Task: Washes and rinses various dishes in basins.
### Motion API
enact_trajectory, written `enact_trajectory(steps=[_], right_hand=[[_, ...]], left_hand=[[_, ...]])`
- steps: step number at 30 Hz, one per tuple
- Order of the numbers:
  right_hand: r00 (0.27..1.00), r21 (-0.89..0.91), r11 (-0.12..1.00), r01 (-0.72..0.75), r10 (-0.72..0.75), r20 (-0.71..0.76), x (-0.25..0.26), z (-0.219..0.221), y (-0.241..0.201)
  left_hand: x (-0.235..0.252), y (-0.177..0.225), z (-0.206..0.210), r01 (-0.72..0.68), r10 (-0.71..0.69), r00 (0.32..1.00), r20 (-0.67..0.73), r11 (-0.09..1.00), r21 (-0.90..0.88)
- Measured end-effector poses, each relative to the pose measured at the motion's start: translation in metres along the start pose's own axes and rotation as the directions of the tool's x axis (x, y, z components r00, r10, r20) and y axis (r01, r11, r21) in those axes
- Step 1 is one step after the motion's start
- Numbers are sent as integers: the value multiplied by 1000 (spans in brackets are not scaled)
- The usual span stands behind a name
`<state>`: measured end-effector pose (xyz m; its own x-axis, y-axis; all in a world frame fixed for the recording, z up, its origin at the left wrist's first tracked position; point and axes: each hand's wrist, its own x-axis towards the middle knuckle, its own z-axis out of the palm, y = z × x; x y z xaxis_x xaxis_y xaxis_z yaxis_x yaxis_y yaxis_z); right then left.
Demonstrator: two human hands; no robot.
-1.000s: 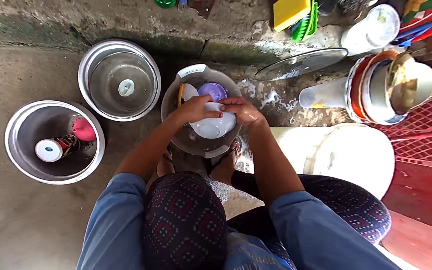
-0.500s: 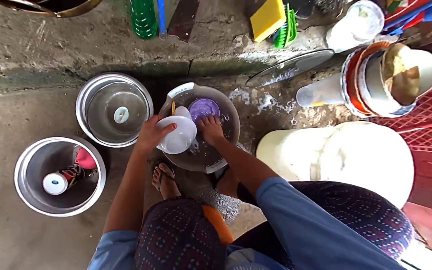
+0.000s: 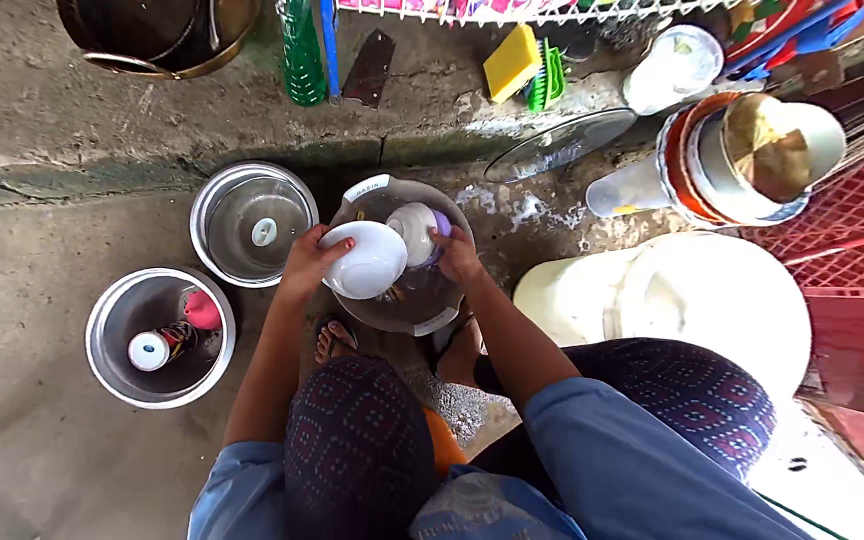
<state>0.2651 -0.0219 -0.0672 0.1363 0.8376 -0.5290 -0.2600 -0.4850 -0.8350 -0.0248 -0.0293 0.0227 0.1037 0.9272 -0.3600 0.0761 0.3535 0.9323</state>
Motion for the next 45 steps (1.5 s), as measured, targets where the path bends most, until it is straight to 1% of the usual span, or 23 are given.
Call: enact_trajectory(steps=[2, 4, 7, 9, 11, 13, 14, 15, 17, 19, 21, 23, 25, 28, 30, 32, 34, 37, 39, 40, 42, 43, 45], right_hand=[[1000, 208, 978, -20, 20, 2, -2, -10, -5], [999, 256, 966, -43, 43, 6, -4, -14, -12], [999, 196, 980, -30, 38, -37, -5, -9, -20], [998, 118, 993, 27, -19, -65, -3, -2, -21], [990, -9, 992, 129, -129, -62, -6, 6, -21], [960, -166, 946, 278, -276, 37, -16, 17, -22], [928, -283, 884, 372, -355, 114, -19, 21, -20], [879, -429, 767, 477, -431, 204, -20, 25, -17], [785, -681, 419, 601, -468, 405, -26, 33, -10], [762, -772, 111, 625, -302, 573, -29, 39, 3], [786, -789, -78, 610, -69, 615, -24, 47, 20], [820, -807, -147, 572, 86, 565, -16, 56, 34], [861, -847, -159, 507, 129, 491, -10, 69, 43], [941, -929, -152, 337, 80, 329, 1, 81, 57], [965, -948, -183, 260, 22, 260, 13, 79, 63], [966, -936, -245, 252, 7, 258, 18, 72, 60], [956, -916, -275, 293, 64, 287, 20, 65, 47], [940, -916, -210, 342, 93, 329, 14, 59, 37], [942, -940, -80, 333, 64, 328, 8, 55, 28], [944, -945, 23, 327, 41, 328, 4, 53, 20], [944, -898, 306, 315, -5, 330, -5, 47, 1], [944, -827, 476, 299, -22, 329, -8, 43, -8], [950, -562, 798, 218, -42, 308, -19, 39, -26]], left_hand=[[-5, 12, 1, -31, 31, 1000, -4, 1000, 6], [-7, 23, 4, -47, 47, 999, -13, 999, 1], [-5, 36, 12, -84, 83, 996, -28, 996, -12], [-6, 41, 15, -116, 116, 992, -55, 993, 1], [-24, 55, 16, -107, 115, 988, -106, 991, 75], [-49, 73, 13, -60, 85, 985, -149, 985, 164], [-42, 64, 5, -83, 114, 973, -202, 984, 156], [-28, 50, -5, -124, 154, 949, -273, 984, 126], [-17, 37, -20, -164, 178, 921, -347, 984, 69], [-19, 32, -26, -160, 155, 904, -397, 987, 21], [-20, 27, -29, -148, 133, 898, -420, 989, -5], [-22, 23, -27, -123, 95, 902, -421, 992, -40], [-24, 21, -23, -95, 61, 912, -405, 993, -65], [-25, 18, -19, -56, 21, 935, -355, 995, -89], [-24, 17, -16, -52, 11, 949, -316, 991, -122], [-23, 15, -8, -46, -4, 963, -271, 983, -177], [-18, 16, 1, -29, -28, 972, -235, 971, -238], [-12, 21, 11, -17, -59, 965, -257, 958, -285], [-8, 27, 10, -38, -51, 950, -308, 960, -278], [-6, 33, 8, -53, -43, 942, -333, 960, -274], [-3, 49, 6, -87, -15, 932, -362, 960, -265], [-2, 59, 6, -106, 2, 931, -364, 959, -264], [-4, 83, 9, -141, 50, 935, -351, 961, -240]])
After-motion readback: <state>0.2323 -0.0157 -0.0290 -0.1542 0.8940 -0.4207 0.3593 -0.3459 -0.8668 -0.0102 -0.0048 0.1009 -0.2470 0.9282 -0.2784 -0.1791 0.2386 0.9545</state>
